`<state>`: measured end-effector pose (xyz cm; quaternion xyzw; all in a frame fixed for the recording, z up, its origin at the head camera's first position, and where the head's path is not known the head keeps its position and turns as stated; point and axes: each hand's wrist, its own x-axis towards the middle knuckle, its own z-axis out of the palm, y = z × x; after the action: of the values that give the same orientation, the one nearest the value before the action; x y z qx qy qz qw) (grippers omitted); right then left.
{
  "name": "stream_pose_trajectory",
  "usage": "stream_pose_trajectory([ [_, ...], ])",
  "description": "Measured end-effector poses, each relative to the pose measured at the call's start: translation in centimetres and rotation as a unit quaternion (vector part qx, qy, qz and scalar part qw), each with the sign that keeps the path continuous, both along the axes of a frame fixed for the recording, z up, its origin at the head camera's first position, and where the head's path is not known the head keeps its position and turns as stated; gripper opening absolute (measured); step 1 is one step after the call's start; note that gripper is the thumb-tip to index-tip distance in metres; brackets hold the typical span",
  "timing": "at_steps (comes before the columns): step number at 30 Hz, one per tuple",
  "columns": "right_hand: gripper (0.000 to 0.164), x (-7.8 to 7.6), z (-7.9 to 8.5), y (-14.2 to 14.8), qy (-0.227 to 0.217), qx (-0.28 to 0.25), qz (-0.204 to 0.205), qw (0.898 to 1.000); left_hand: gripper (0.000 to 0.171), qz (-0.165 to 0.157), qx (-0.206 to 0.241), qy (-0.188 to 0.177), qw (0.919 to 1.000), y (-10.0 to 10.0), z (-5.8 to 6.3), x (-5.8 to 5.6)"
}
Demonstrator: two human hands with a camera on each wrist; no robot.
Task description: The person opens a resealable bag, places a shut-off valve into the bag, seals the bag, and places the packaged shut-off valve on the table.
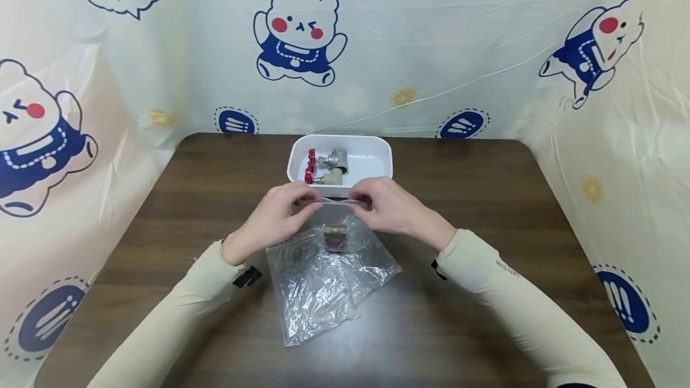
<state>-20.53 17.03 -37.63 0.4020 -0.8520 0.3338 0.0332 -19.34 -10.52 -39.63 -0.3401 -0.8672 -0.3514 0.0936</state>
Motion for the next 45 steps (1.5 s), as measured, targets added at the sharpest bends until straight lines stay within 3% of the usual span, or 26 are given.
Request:
stream_pose_trajectory([
  [8,0.006,0.3,0.2,-0.3,0.025,0.009,-0.001,1.0,0.006,-0.009,-0.005,0.027,0.9996,0.5,-0.4,-0.2],
  [17,0.007,0.3,0.1,-1.2,-0.01,0.019,0.007,1.0,0.005,0.0,-0.014,0.039,0.9991,0.8,-0.1,-0.3],
  [28,0.006,0.7,-0.1,-2.2,0.048,0.037,-0.007,0.998,0.004,-0.007,0.023,-0.017,0.9996,-0.2,-0.3,-0.1],
  [45,0.004,1.6,0.0,-1.9,0.076,0.036,-0.022,0.996,0.004,-0.019,0.036,-0.036,0.9985,-0.7,-0.5,0.1],
])
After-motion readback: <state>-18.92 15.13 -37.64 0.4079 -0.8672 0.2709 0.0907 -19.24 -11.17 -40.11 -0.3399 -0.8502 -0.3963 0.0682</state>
